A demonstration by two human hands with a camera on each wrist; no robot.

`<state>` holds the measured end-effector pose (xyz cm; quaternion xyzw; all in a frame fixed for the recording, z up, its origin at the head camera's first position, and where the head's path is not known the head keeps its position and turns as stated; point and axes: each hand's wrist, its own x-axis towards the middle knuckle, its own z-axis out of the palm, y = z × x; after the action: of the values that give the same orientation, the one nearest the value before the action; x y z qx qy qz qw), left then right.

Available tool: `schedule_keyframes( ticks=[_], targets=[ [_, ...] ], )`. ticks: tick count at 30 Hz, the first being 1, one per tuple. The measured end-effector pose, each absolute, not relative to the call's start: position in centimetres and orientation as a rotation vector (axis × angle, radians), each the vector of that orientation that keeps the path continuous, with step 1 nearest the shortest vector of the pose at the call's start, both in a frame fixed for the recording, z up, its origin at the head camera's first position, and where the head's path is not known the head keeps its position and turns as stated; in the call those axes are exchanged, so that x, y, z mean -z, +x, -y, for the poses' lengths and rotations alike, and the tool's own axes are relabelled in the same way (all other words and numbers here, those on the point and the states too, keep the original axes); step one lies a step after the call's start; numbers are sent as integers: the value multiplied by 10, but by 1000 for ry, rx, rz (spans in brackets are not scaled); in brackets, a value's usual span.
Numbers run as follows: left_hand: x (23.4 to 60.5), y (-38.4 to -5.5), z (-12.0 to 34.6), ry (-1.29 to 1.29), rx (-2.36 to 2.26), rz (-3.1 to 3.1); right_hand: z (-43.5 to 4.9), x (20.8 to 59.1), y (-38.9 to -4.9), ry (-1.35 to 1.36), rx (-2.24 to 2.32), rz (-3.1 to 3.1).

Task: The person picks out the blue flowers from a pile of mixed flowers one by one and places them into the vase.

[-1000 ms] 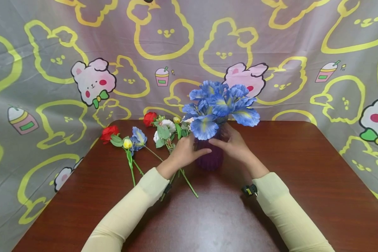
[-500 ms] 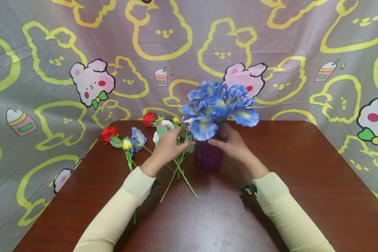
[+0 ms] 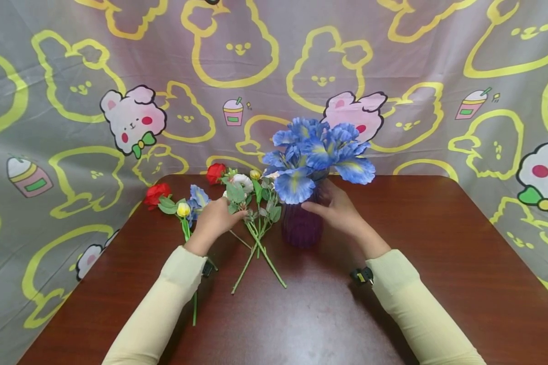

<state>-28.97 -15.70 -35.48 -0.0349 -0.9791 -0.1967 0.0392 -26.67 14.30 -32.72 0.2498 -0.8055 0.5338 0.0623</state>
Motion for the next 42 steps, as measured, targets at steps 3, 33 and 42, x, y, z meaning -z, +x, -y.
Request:
schedule_keyframes(
  ticks=[3, 33, 42],
  targets=[
    [360, -290, 164, -55, 575, 3069, -143, 327, -266, 762, -1608, 2439],
    [385, -305, 178, 63, 626, 3283, -141, 322, -263, 775, -1577, 2456],
    [383, -302, 181, 31, 789, 3234, -142, 325, -264, 777, -1570, 2457]
  ],
)
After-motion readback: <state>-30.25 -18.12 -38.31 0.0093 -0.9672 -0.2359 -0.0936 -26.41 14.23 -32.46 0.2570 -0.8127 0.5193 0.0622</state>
